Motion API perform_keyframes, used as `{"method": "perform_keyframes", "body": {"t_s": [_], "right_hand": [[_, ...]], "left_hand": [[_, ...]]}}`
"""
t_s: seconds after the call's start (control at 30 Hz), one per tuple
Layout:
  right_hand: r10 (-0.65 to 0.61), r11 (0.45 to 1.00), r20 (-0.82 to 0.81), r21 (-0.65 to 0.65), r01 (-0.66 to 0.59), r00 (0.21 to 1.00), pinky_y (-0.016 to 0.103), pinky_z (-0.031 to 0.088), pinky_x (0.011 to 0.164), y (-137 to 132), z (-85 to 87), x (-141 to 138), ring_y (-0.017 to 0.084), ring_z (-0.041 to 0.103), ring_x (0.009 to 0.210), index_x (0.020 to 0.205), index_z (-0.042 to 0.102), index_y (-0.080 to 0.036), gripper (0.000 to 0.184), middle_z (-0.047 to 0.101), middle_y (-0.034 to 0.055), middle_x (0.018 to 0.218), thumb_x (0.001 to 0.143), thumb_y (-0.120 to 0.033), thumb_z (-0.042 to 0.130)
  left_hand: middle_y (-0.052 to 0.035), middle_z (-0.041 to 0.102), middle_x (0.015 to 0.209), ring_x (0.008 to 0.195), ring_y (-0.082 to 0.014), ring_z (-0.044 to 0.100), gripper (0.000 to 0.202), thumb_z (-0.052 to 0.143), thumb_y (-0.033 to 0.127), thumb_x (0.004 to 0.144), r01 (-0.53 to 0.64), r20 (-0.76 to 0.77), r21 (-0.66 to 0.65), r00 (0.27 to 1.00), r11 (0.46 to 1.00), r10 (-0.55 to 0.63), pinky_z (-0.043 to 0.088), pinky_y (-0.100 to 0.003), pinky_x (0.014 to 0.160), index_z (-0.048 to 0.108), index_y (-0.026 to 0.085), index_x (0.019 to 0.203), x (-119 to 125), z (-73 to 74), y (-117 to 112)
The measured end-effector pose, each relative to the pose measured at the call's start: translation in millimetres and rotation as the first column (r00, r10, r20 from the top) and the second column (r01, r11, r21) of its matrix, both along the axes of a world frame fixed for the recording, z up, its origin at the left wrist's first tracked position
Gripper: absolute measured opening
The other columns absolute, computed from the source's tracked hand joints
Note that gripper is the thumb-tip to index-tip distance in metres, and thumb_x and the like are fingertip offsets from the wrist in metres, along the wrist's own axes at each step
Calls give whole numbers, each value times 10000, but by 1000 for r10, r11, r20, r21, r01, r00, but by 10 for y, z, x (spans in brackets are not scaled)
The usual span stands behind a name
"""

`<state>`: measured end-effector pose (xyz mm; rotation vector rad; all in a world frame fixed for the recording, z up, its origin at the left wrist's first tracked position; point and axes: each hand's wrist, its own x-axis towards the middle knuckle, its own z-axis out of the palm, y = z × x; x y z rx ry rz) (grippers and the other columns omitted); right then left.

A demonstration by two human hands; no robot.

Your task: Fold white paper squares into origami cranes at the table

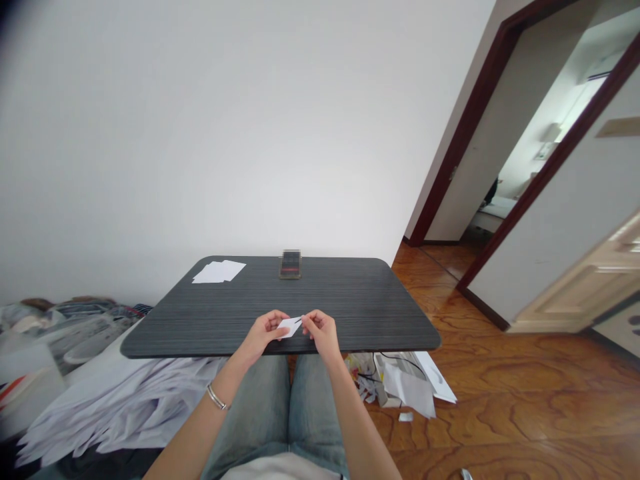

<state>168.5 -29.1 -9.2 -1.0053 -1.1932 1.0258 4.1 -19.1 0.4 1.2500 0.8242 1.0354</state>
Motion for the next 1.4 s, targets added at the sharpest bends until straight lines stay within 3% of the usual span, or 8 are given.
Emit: {"method": "perform_keyframes", "body": {"t_s": [0.23,0.33,0.43,0.9,1.03,1.13,1.23,1.4], "right_hand": [[-79,997,-16,13,79,997,188,295,360,6,-45,-52,68,405,363,605,537,-167,312,514,-36,436,749,-436,602],[-81,997,-35,0,81,996,184,281,334,40,-49,-49,79,446,375,672,565,-165,343,544,-22,496,771,-493,538],[-61,998,-29,-9,61,998,183,287,330,50,-47,-41,94,488,411,723,597,-162,321,570,-9,537,723,-482,601],[-116,993,-9,8,116,993,196,292,361,17,-35,-100,73,412,358,567,533,-172,340,520,-35,433,724,-462,617],[-123,992,-27,1,123,992,190,288,335,41,-36,-93,87,456,378,686,576,-164,384,546,-14,496,782,-528,497],[-128,992,-23,7,129,991,189,295,341,32,-34,-87,94,478,406,745,581,-170,342,562,-16,534,740,-512,566],[-125,992,8,12,125,992,198,293,353,7,-31,-92,89,437,380,692,585,-169,300,533,-34,472,694,-463,645],[-153,988,34,20,152,988,212,288,377,8,-36,-101,85,389,358,607,564,-175,316,509,-40,425,747,-457,593]], "left_hand": [[1,629,659,562,-100,552,336,757,241,585,-26,-7,-15,1000,1000,26,385,-186,495,585,121,848,15,-2,6],[2,627,654,556,-100,551,343,760,248,582,-31,-8,-15,1000,999,30,387,-188,495,586,120,848,14,-1,7],[-1,629,660,560,-102,555,344,761,251,583,-29,-6,-10,1000,1000,29,390,-188,497,585,121,848,13,-3,8],[12,609,622,563,-110,558,332,755,251,584,-22,-23,-1,999,1000,22,394,-197,504,595,125,847,17,-9,6],[21,597,607,542,-101,540,326,755,252,584,-31,-25,0,999,1000,31,383,-192,490,592,127,838,21,-3,3],[23,591,599,534,-100,537,326,756,260,583,-31,-24,2,999,1000,31,379,-192,487,593,130,833,20,3,2],[18,596,608,542,-104,543,327,756,265,583,-26,-26,5,999,1000,26,384,-193,489,593,130,832,19,3,3],[20,593,599,542,-106,542,332,757,260,578,-24,-37,15,999,1000,24,382,-197,496,598,126,837,19,-14,12]]}}
